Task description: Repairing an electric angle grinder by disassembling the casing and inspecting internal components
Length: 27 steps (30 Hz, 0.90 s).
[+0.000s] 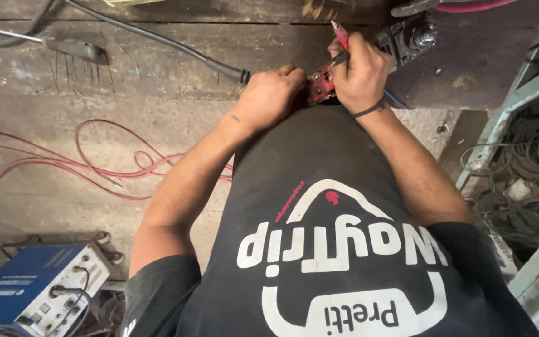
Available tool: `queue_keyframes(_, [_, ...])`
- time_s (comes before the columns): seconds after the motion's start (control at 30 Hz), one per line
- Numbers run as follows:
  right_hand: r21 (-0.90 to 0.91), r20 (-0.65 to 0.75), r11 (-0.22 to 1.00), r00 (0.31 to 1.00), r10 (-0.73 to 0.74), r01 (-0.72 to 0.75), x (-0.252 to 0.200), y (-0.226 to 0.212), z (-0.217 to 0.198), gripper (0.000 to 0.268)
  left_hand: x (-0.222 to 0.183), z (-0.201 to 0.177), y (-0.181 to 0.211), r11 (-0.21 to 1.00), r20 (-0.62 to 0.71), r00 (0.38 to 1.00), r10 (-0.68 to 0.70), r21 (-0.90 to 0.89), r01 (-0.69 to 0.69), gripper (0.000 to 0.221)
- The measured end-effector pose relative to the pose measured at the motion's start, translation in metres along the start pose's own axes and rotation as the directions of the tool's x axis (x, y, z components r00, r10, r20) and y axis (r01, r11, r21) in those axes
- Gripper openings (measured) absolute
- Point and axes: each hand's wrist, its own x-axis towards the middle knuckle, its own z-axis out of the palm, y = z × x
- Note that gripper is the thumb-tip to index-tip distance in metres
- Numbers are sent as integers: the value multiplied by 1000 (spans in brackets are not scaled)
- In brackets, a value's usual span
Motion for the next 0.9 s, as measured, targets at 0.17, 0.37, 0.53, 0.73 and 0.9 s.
queue_keyframes(0.17, [-76,-20,996,999,40,-41,-4,0,6,5,1,15,-3,973,-114,991,68,228,-40,18])
queue_keyframes(0.37, [-86,-48,994,997,59,-63,-7,0,9,17,-7,9,-4,838,-158,882,443,422,-346,8])
queue_keyframes(0.53, [-90,-42,992,995,89,-92,-4,-4,6,13,-6,10,-8,859,-198,862,466,335,-387,10])
queue_keyframes(0.73, [-129,-61,986,994,95,-103,-5,-4,10,11,-8,15,13,997,-371,928,22,-59,-47,13])
queue_keyframes(0.9, [-172,-71,980,994,85,-97,-7,-3,10,12,-8,14,5,920,-286,891,352,282,-273,12])
